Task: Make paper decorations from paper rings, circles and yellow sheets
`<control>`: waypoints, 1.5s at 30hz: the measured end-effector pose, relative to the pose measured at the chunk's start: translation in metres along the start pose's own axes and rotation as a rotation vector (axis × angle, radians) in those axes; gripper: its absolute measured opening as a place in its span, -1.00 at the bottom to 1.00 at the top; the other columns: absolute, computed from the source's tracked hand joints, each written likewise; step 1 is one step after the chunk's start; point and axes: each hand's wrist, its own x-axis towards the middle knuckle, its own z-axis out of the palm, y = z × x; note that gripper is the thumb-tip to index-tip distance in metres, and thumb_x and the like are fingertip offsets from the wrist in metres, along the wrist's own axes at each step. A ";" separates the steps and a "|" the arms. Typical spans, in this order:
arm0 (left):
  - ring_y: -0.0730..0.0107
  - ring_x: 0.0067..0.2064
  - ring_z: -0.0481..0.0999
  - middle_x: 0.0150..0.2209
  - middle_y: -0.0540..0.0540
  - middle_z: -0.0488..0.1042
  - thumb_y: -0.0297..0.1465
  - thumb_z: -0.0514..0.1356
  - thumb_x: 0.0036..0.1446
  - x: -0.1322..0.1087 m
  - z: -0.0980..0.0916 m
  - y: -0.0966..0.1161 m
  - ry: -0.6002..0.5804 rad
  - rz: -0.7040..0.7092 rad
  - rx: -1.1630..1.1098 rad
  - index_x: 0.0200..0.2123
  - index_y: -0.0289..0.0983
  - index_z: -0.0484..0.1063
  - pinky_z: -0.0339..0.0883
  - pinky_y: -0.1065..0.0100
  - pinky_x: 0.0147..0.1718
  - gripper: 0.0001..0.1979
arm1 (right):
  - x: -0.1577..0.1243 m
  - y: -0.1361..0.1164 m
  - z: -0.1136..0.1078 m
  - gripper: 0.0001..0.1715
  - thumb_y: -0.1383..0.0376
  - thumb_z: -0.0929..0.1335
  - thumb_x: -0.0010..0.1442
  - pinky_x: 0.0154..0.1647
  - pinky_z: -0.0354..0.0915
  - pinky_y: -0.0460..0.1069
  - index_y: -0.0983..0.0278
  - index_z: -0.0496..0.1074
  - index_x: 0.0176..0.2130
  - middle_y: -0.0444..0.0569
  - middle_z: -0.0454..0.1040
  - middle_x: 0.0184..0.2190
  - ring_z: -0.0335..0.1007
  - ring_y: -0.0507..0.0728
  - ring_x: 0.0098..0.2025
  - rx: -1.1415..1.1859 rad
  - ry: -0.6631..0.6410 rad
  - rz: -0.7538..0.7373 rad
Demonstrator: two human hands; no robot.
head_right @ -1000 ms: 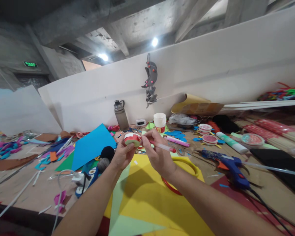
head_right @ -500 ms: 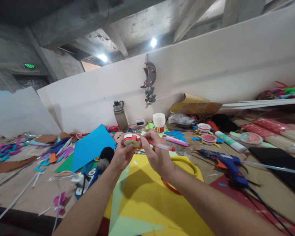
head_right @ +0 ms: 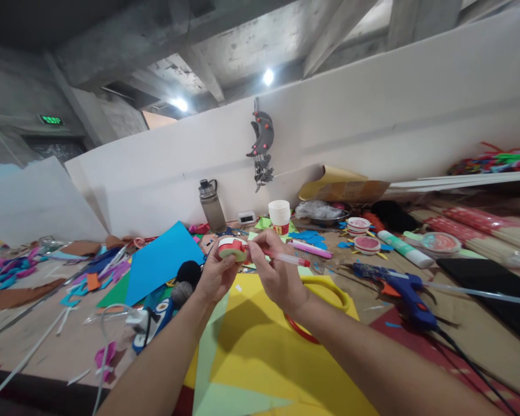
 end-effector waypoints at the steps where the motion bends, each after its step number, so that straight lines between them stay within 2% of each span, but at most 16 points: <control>1: 0.40 -0.21 0.54 -0.25 -0.05 0.56 -0.42 0.47 -0.19 0.000 0.000 0.000 -0.004 -0.002 0.000 -0.19 -0.23 0.45 0.35 0.36 -0.10 -0.57 | 0.000 0.000 0.000 -0.79 0.17 0.25 0.32 -0.34 0.27 0.01 0.18 0.29 -0.35 -0.14 0.43 -0.48 0.38 0.07 -0.42 0.001 0.001 -0.001; 6: 0.43 -0.21 0.52 -0.24 -0.05 0.55 -0.45 0.45 -0.17 0.001 -0.002 -0.002 -0.008 -0.007 -0.001 -0.18 -0.24 0.44 0.33 0.39 -0.12 -0.58 | -0.001 -0.001 0.000 -0.81 0.19 0.25 0.33 -0.37 0.26 -0.01 0.19 0.29 -0.33 -0.16 0.42 -0.49 0.37 0.06 -0.44 -0.008 -0.009 -0.032; 14: 0.45 -0.24 0.51 -0.28 -0.03 0.55 -0.45 0.47 -0.23 0.001 0.001 -0.002 0.014 -0.024 0.022 -0.21 -0.24 0.45 0.33 0.41 -0.14 -0.56 | -0.002 -0.005 0.000 -0.82 0.24 0.24 0.32 -0.34 0.23 -0.02 0.20 0.30 -0.35 -0.16 0.39 -0.47 0.34 0.05 -0.42 -0.145 0.001 -0.126; 28: 0.46 -0.24 0.52 -0.29 -0.03 0.56 -0.46 0.46 -0.22 0.001 0.005 0.002 -0.002 -0.025 0.039 -0.23 -0.25 0.46 0.33 0.44 -0.16 -0.59 | -0.001 -0.007 0.000 -0.82 0.28 0.25 0.31 -0.34 0.22 -0.02 0.21 0.31 -0.36 -0.16 0.37 -0.46 0.33 0.04 -0.41 -0.179 0.005 -0.158; 45: 0.42 -0.24 0.54 -0.27 0.00 0.57 -0.44 0.45 -0.21 0.000 0.005 0.001 -0.004 -0.024 0.075 -0.24 -0.21 0.44 0.34 0.37 -0.15 -0.59 | 0.000 -0.008 0.000 -0.84 0.30 0.25 0.30 -0.35 0.21 -0.04 0.21 0.30 -0.36 -0.18 0.38 -0.47 0.32 0.02 -0.42 -0.207 0.006 -0.182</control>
